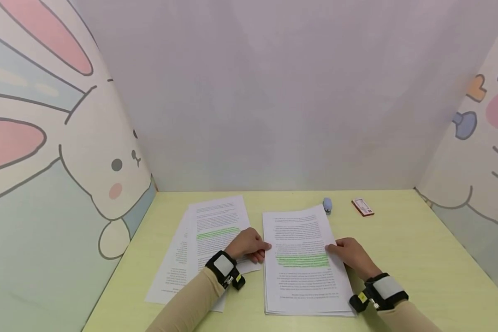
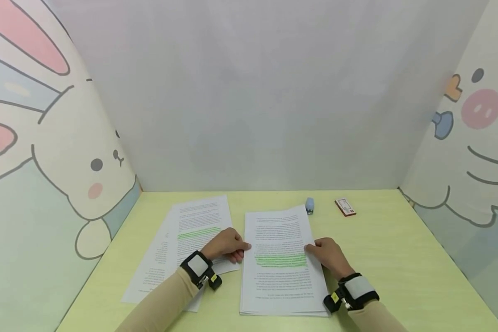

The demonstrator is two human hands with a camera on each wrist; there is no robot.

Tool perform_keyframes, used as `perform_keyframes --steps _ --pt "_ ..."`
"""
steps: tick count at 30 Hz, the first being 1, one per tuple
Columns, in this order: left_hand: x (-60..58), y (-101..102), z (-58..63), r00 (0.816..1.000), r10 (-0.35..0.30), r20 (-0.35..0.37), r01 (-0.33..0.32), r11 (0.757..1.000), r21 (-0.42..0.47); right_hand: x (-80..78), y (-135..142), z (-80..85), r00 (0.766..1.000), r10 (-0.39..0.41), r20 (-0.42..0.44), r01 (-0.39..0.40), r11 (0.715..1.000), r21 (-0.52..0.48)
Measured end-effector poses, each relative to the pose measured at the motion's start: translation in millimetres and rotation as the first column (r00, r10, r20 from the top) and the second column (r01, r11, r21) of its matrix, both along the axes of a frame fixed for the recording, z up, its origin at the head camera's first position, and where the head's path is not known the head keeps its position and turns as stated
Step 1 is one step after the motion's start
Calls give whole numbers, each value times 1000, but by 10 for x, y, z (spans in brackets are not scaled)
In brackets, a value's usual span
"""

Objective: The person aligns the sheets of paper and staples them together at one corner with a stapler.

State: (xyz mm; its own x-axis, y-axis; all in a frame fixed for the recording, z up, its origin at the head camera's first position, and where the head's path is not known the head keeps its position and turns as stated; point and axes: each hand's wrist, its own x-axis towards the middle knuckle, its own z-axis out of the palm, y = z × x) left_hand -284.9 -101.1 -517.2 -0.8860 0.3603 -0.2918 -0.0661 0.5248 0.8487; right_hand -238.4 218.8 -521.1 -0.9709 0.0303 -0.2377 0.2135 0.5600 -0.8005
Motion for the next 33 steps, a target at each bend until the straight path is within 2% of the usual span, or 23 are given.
perform_keyframes --steps 8,33 --pt "24 13 67 1000 -8 -6 8 1000 -20 -10 3 -12 1000 4 7 -4 1000 1" --pt "-4 36 47 1000 5 -6 -5 997 -81 8 19 67 1000 26 8 -26 999 43"
